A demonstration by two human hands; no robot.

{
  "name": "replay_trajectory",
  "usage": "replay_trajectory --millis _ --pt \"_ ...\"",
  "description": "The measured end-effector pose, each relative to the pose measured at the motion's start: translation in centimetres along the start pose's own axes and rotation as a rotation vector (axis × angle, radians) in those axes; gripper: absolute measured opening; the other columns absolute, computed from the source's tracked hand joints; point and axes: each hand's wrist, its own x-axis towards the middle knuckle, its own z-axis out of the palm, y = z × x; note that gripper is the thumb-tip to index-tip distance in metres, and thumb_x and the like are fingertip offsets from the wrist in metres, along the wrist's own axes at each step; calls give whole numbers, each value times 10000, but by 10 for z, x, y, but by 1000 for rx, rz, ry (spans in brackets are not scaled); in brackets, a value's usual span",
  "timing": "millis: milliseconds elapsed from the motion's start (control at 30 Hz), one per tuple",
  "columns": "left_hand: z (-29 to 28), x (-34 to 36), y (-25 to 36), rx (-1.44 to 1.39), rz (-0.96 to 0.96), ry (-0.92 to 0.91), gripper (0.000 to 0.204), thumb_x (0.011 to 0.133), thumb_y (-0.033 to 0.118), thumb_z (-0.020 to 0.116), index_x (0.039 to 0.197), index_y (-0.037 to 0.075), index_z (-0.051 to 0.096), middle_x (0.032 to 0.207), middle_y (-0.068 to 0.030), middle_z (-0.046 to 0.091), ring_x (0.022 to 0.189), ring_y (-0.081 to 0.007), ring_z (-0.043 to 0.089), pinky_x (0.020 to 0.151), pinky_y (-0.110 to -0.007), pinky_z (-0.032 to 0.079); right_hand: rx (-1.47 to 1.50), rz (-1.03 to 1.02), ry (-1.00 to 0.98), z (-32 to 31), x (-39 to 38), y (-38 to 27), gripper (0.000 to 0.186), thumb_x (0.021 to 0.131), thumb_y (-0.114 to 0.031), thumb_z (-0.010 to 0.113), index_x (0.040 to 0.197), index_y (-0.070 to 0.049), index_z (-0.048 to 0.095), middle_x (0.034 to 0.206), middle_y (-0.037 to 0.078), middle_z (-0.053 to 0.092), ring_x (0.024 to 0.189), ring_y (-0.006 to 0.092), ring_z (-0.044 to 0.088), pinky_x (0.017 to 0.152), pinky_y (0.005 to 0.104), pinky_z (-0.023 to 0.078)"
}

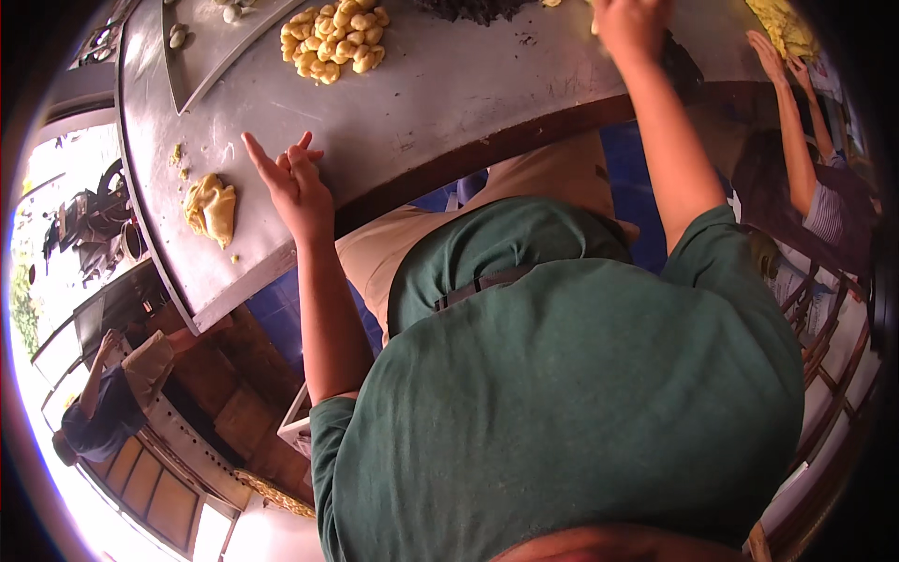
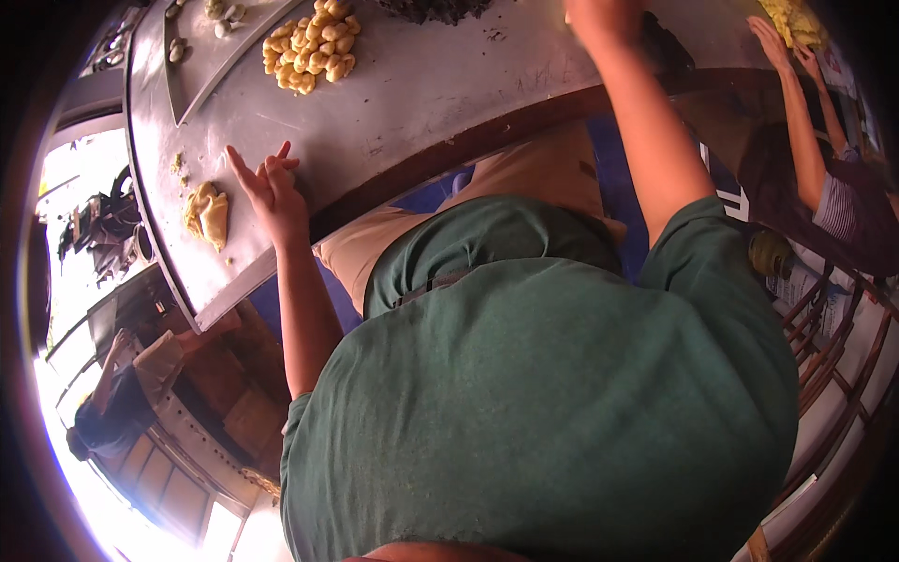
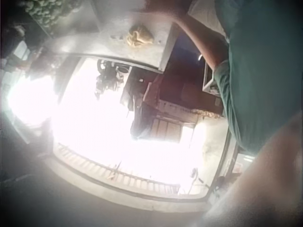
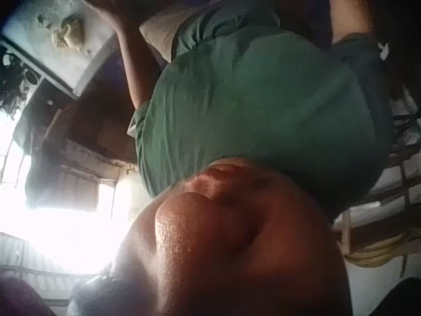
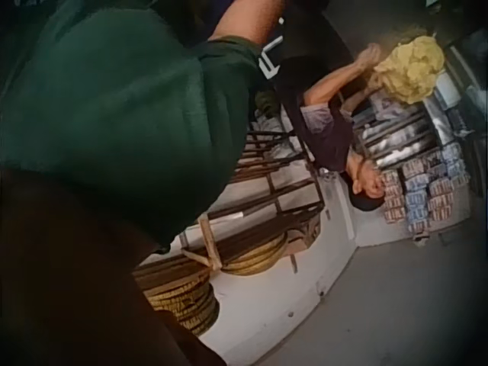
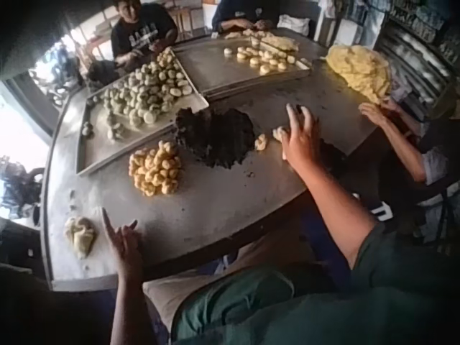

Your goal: The person takes small portions of dark filling and wraps them in flattened pieces of yellow dough, rolling them into small balls and placing them on a tray.

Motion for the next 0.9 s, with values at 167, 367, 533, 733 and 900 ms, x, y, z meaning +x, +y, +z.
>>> replay_trajectory --millis 167,367,533,733,900 --pt "-4 2 -7 66 8 -27 540 1089 173 466 1580 68 269 870 -81 687 1075 -202 704 825 -274 489 193 -54 -121 -5 -7 -15 682 892 -322 777 1482 -134 489 1455 201 441 1304 418 451 1075 531 408" --pt "-2 2 -5 89 -15 -41 446 1091 190 463 1514 67 398 852 -73 677 1046 -191 710 821 -286 501 -9 -10 -186 7 -1 -37 757 885 -306 762 1540 -171 408 1491 195 401 1386 419 378 1200 635 212" --pt "5 5 0 67 14 -29 401 1098 205 432 1471 60 455 824 -75 664 1039 -204 711 865 -315 509 258 -29 -18 8 -3 -5 541 907 -131 725 1414 -104 539 1330 184 579 1282 403 516 1097 553 368" --pt "5 7 -1 103 40 -43 376 1099 177 387 1438 51 487 814 -79 658 1031 -220 712 898 -339 510 546 68 -131 34 -5 -74 226 984 -145 631 1169 -44 714 1064 192 720 988 389 689 859 440 562" --pt "8 9 1 87 21 -39 370 1094 162 375 1426 55 499 812 -82 668 1030 -220 714 902 -334 508 371 -94 -459 25 -40 -89 333 928 -148 662 1252 -70 669 1172 170 690 1049 376 664 900 441 549"
